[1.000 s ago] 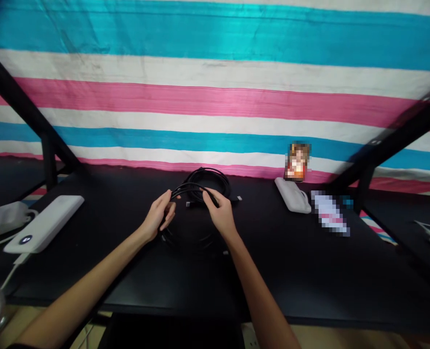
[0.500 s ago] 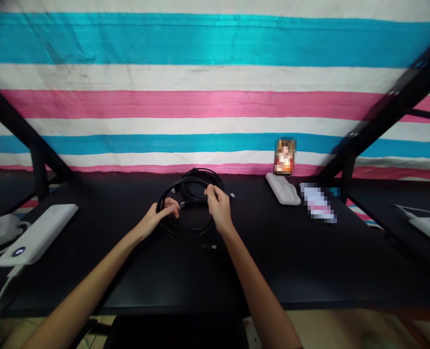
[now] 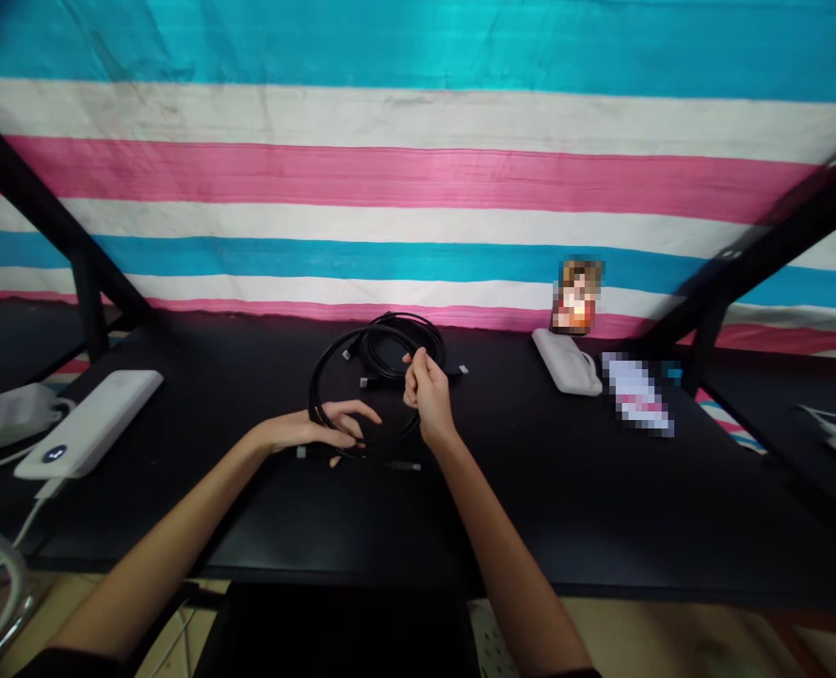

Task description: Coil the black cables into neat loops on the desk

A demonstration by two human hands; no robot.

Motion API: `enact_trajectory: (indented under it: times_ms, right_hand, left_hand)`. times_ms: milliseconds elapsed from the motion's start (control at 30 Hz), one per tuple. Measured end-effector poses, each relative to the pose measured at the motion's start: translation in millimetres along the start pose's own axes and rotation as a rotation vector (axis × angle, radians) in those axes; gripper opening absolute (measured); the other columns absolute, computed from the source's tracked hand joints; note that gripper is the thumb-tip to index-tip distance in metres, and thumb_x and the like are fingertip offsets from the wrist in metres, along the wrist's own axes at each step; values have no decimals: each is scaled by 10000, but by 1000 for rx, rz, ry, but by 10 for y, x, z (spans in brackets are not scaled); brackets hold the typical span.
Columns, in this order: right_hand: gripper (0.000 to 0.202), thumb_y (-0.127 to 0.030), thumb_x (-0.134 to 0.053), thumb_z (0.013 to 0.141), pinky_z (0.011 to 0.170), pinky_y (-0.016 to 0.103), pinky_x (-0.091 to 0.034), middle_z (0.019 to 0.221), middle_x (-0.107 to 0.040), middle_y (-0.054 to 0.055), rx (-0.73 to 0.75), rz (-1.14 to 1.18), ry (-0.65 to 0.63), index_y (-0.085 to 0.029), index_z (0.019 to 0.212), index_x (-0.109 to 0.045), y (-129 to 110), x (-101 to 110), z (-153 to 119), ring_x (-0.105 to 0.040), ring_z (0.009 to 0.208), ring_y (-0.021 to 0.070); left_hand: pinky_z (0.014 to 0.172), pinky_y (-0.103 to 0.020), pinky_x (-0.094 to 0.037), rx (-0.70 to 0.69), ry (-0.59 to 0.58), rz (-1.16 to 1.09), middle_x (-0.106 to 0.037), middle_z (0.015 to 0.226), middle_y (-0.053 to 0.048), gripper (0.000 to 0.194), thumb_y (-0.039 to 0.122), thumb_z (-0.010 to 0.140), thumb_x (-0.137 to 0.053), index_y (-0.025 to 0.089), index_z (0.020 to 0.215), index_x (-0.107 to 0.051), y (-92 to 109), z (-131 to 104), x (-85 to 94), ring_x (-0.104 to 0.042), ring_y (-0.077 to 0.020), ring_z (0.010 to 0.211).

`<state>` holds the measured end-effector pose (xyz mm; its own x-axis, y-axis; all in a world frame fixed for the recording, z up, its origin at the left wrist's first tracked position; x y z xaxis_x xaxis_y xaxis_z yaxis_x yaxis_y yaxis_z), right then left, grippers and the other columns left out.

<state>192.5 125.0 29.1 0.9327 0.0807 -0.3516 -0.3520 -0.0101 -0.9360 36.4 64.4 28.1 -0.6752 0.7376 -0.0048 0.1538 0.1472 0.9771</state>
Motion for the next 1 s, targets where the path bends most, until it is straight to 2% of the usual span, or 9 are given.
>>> enact_trajectory:
  times_ms: [67, 167, 233, 433, 533, 633, 700, 833, 1000]
  right_hand:
    - [414, -591, -595, 692, 336, 167, -261, 503, -382, -88, -18, -33, -43, -191, 781, -536, -19, -2, 2, -340, 359, 35]
    - [412, -550, -596, 715, 472, 193, -436, 663, -542, -32, -58, -90, -120, -203, 935, -559, -86, 15, -6, -566, 555, 91]
    - [471, -485, -639, 709, 577, 232, -493, 798, -602, 8, -87, -184, -191, -213, 1077, -529, -138, 24, -28, -629, 709, 140]
    - [630, -339, -714, 673, 654, 274, -510, 867, -653, 39, -172, -431, -440, -197, 1203, -404, -130, -10, -147, -648, 757, 164]
    - [549, -355, -708, 679, 587, 252, -501, 745, -657, 16, -189, -538, -641, -172, 1142, -477, -36, -94, -220, -642, 646, 149]
    - [373, -449, -643, 719, 436, 225, -434, 606, -635, 10, -166, -777, -742, -142, 932, -632, 55, -140, -258, -559, 442, 115]
    - [337, -472, -640, 711, 429, 220, -409, 612, -649, 23, -86, -908, -716, -148, 793, -679, 65, -142, -243, -548, 445, 112]
    - [254, -436, -706, 646, 602, 237, -447, 744, -697, 18, 96, -1003, -548, -204, 749, -705, -21, -82, -175, -629, 687, 165]
    - [229, -475, -711, 617, 661, 306, -445, 724, -689, 6, 241, -1035, -337, -250, 655, -694, -182, 41, -109, -622, 713, 198]
  left_hand:
    - [502, -203, -328, 21, -37, -5, -628, 714, -13, 447, 277, 740, -609, 198, 1165, -496, -2, -4, -30, -447, -64, 473]
    - [464, -190, -269, -18, 67, -38, -569, 616, 20, 434, 286, 748, -602, 181, 1156, -500, 43, -12, -17, -380, -47, 435]
    - [454, -188, -263, -58, 111, -81, -536, 589, 34, 449, 305, 755, -594, 182, 1175, -490, 85, -19, -16, -374, -49, 429]
    - [417, -175, -274, -231, 311, -103, -506, 594, 37, 486, 367, 768, -585, 179, 1200, -467, 144, -17, 60, -392, -54, 430]
    - [418, -168, -288, -285, 413, -38, -537, 612, 23, 487, 382, 792, -556, 182, 1222, -446, 137, -18, 119, -413, -58, 443]
    - [403, -158, -286, -286, 459, 27, -558, 622, 18, 501, 386, 803, -541, 192, 1250, -422, 145, -32, 153, -418, -53, 429]
    - [398, -153, -284, -279, 468, 80, -579, 629, 11, 531, 376, 800, -546, 190, 1275, -400, 167, -44, 161, -415, -47, 414]
    - [406, -163, -302, -282, 512, 130, -629, 674, -22, 574, 367, 794, -551, 167, 1301, -372, 201, -54, 178, -422, -47, 413]
    - [474, -196, -348, -293, 570, 157, -636, 764, -44, 501, 389, 811, -523, 170, 1260, -483, 188, -40, 206, -437, -62, 495]
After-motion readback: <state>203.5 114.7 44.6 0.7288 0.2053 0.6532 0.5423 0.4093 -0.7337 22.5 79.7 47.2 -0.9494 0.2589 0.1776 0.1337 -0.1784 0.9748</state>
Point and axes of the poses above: each hand's wrist, its own z-axis towards the middle knuckle, its own x-axis out of the back of the hand, y = z × x, the point moved 4 cm from there along z, towards the middle knuckle
